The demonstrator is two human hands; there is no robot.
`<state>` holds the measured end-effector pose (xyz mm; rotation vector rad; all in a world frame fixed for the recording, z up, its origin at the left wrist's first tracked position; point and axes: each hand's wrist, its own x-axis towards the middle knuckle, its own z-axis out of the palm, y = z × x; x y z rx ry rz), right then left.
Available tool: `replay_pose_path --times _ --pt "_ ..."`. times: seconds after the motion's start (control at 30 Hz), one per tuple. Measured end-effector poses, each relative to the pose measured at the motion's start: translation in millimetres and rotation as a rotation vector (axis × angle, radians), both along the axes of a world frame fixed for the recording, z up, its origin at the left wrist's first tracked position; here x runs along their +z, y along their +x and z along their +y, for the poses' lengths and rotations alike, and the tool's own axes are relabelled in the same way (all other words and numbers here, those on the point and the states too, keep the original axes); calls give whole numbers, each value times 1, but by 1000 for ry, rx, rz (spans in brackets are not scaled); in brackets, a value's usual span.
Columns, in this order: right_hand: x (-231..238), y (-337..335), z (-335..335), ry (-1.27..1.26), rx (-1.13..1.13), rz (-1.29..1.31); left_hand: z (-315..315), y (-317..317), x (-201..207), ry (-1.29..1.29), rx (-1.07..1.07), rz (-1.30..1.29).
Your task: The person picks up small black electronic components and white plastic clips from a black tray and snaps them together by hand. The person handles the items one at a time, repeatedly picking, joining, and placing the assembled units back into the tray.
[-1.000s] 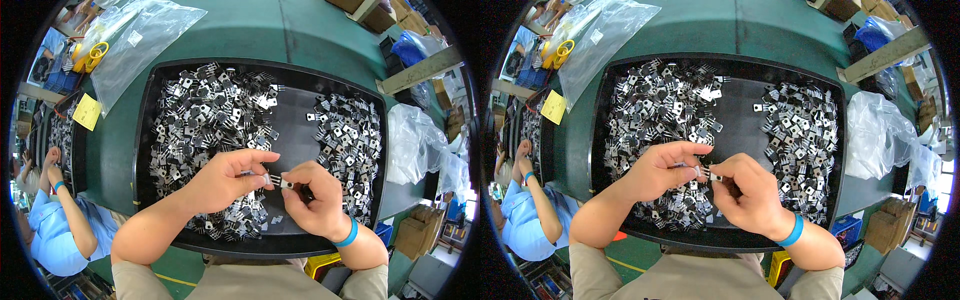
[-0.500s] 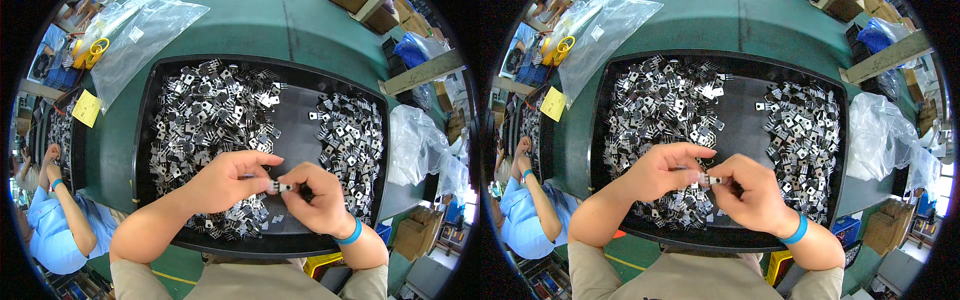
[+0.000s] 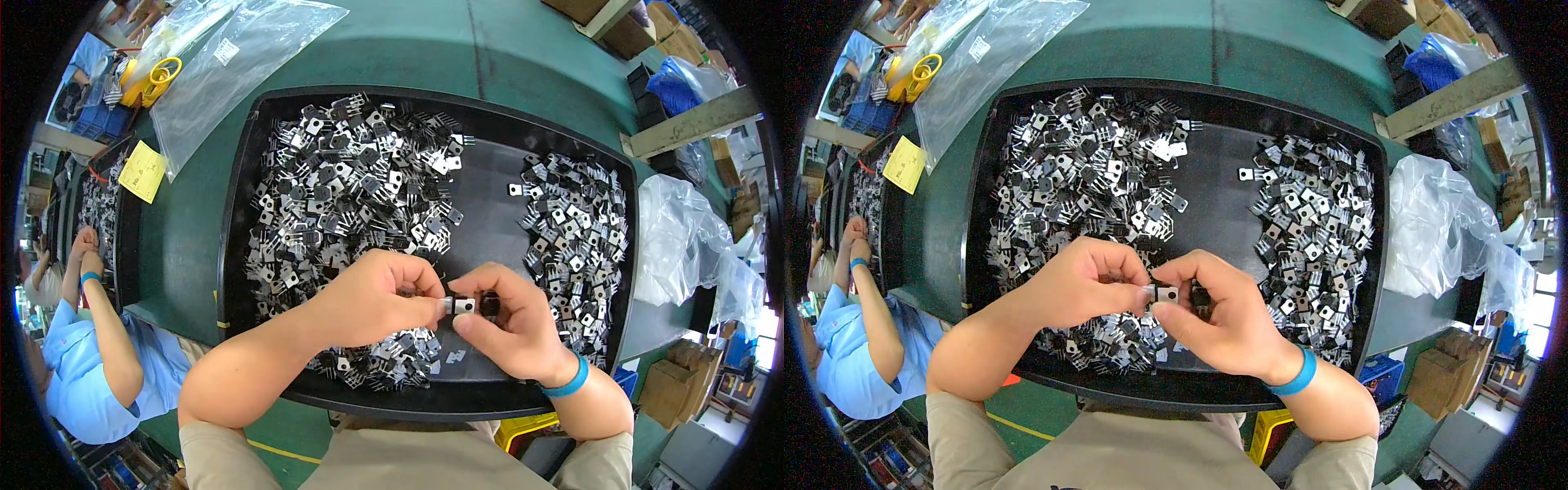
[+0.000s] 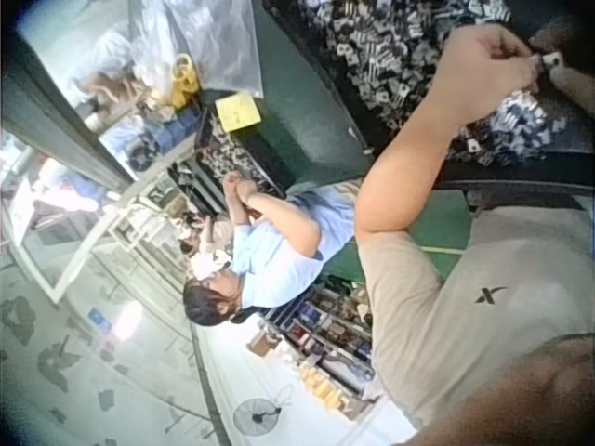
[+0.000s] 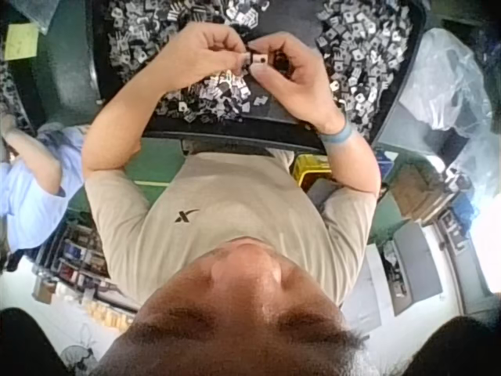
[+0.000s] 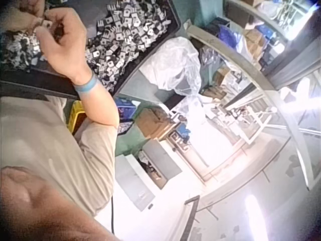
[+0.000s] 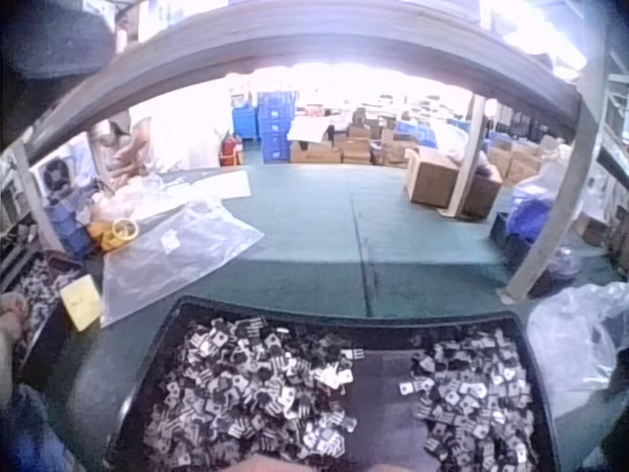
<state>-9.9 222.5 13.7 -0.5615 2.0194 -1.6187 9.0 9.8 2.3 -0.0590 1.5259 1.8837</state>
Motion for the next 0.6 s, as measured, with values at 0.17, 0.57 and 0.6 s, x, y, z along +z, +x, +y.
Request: replay_pose_path --times 0.17,0.57,0.6 --pt "9 -5 2 76 -121 -602 -5 -1 -1 141 127 -106" --pt "-17 14 -5 577 609 443 -2 -6 0 171 246 -88" --pt "-18 14 -2 565 612 453 -1 -6 0 173 245 -99"
